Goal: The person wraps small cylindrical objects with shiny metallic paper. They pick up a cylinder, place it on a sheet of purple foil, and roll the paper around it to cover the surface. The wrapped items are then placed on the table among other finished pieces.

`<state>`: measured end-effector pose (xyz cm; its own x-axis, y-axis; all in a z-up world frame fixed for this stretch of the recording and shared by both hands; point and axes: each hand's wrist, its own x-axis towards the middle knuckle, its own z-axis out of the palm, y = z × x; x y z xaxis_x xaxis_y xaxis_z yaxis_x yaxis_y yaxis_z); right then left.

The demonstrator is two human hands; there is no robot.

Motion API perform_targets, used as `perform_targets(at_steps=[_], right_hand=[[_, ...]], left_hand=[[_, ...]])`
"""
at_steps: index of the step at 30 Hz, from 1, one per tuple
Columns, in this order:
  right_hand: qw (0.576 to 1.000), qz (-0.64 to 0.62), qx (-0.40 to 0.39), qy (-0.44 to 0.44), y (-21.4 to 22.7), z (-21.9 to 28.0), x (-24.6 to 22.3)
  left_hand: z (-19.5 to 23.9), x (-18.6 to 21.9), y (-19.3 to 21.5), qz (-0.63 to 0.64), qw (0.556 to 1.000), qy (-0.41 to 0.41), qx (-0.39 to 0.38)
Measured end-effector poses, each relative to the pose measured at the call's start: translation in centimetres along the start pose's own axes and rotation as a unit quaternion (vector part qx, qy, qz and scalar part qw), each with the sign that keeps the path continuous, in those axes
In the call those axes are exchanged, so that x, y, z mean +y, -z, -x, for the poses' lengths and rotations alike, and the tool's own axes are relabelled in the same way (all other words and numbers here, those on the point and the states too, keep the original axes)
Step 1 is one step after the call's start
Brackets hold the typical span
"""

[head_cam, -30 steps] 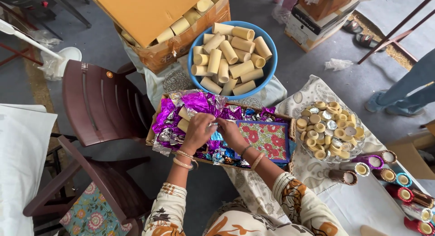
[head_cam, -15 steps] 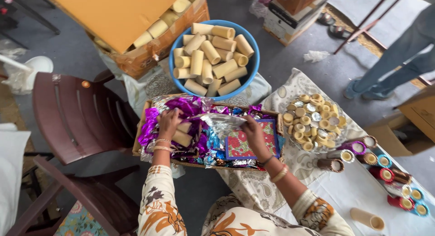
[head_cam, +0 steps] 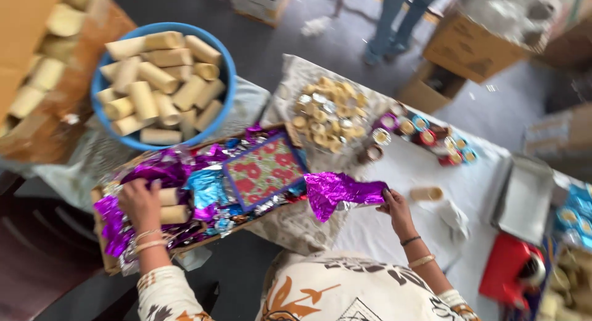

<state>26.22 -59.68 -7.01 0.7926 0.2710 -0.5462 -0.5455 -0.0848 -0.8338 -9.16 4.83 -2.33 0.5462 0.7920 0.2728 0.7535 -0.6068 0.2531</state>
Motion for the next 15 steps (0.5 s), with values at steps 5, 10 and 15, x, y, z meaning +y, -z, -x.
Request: perform_targets(at_steps=[5, 10, 15], right_hand=[[0.993, 0.027, 0.102, 0.053, 6.9, 2.3, 3.6], [0.973, 0.074, 0.189, 0.112, 11.5, 2.3, 7.6], [0.96, 0.046, 0.254, 0.107, 12.8, 2.9, 9.4]], left_hand=[[0.6, 7.3, 5.0, 0.032, 0.988, -0.087, 0.124], [4.3, 21.9, 5.5, 0.099, 0.955, -0.232, 0.157], [15.2, 39.8, -0.8, 0.312, 0.762, -0.552, -0.134]])
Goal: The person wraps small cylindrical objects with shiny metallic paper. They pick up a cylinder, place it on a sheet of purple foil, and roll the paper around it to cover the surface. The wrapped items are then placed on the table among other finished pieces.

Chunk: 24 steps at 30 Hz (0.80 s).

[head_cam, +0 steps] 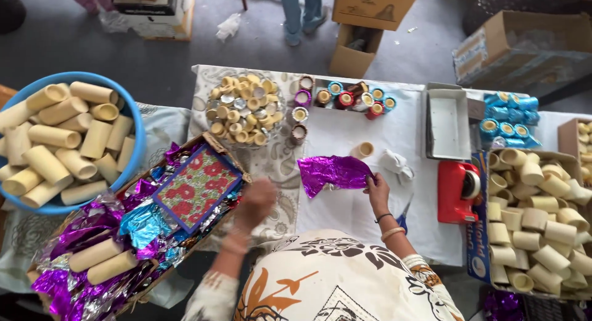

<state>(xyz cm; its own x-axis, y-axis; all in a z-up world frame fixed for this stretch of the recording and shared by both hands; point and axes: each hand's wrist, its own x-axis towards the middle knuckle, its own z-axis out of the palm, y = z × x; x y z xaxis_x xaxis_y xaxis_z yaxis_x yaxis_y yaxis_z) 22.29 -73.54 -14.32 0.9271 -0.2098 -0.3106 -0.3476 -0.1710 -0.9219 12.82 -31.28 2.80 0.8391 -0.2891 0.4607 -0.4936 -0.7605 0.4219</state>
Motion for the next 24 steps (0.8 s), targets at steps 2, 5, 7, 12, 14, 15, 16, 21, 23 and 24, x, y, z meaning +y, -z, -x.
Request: perform_targets(at_steps=[2, 5, 7, 12, 14, 15, 16, 21, 23, 24], right_hand=[[1.0, -0.014, 0.018, 0.012, 0.0, 0.0, 0.2], [0.998, 0.01, 0.057, 0.019, 0.0, 2.4, -2.9], [0.995, 0.046, 0.082, 0.014, 0.2, 3.9, -4.7], [0.761, 0.537, -0.014, 0.364, 1.1, 3.6, -2.0], [0.779, 0.499, -0.075, 0.371, 0.0, 4.0, -1.7], [0.79, 0.46, -0.135, 0.382, -0.4, 3.8, -1.7], [0.791, 0.46, -0.134, 0.381, -0.3, 3.8, -2.3], [0.887, 0.367, -0.105, 0.26, 0.5, 2.2, -2.2], [0.882, 0.384, -0.127, 0.242, 0.4, 2.0, -2.7], [0.876, 0.402, -0.145, 0.224, 0.4, 1.8, -3.0]], left_hand=[[-3.6, 3.3, -5.4, 0.044, 0.997, 0.006, -0.064], [-4.6, 4.7, -14.1, 0.067, 0.984, 0.011, -0.162], [-4.6, 4.5, -17.3, 0.048, 0.979, 0.005, -0.196], [-1.6, 0.4, -23.0, -0.103, 0.977, -0.109, -0.153], [-1.8, 0.0, -22.3, -0.111, 0.974, -0.111, -0.165], [-2.1, -0.3, -22.1, -0.12, 0.972, -0.11, -0.17], [-2.7, -0.1, -20.9, -0.12, 0.972, -0.111, -0.171], [-3.2, -0.7, -17.6, -0.054, 0.971, -0.146, -0.182], [-2.6, -0.9, -17.1, -0.051, 0.975, -0.148, -0.161], [-2.4, -1.1, -16.8, -0.05, 0.978, -0.152, -0.138]])
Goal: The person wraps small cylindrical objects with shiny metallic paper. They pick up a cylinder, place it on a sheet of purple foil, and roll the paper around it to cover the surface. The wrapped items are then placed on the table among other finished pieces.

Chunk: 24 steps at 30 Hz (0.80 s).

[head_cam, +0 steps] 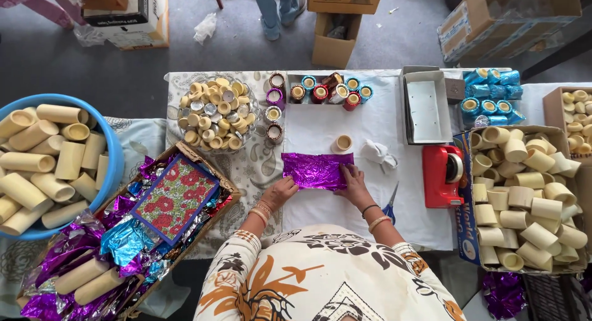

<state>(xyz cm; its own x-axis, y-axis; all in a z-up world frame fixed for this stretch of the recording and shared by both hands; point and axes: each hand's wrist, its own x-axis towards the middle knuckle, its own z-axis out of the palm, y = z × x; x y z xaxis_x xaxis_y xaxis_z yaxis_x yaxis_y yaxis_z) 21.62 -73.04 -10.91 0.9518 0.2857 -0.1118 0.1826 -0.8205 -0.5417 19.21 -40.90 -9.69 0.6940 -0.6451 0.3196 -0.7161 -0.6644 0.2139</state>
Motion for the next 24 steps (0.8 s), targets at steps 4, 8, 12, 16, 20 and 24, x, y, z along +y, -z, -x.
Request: perform_targets(at_steps=[4, 8, 12, 16, 20, 24], right_hand=[[0.999, -0.016, -0.005, -0.032, 0.0, 0.0, -0.5], [0.999, -0.025, -0.015, -0.034, 0.0, 0.0, -0.3], [0.999, -0.023, 0.027, -0.022, -0.9, -0.4, 0.9], [0.998, 0.01, 0.043, -0.039, 1.3, -0.4, -3.8], [0.991, 0.125, 0.023, 0.034, -1.8, -1.4, -2.2], [0.978, 0.144, -0.018, 0.153, -1.8, -1.6, -2.4]], left_hand=[[1.2, 0.3, 1.5, -0.015, 1.0, -0.008, -0.008], [1.8, 0.7, 2.1, -0.001, 1.0, 0.001, -0.017], [-0.9, 1.8, 5.4, 0.104, 0.991, 0.088, -0.001], [-4.1, 2.6, -0.7, 0.117, 0.986, 0.107, -0.052], [-6.4, 3.3, -3.8, 0.058, 0.99, 0.111, -0.07], [-4.8, 2.4, -4.9, 0.028, 0.968, 0.142, -0.207]])
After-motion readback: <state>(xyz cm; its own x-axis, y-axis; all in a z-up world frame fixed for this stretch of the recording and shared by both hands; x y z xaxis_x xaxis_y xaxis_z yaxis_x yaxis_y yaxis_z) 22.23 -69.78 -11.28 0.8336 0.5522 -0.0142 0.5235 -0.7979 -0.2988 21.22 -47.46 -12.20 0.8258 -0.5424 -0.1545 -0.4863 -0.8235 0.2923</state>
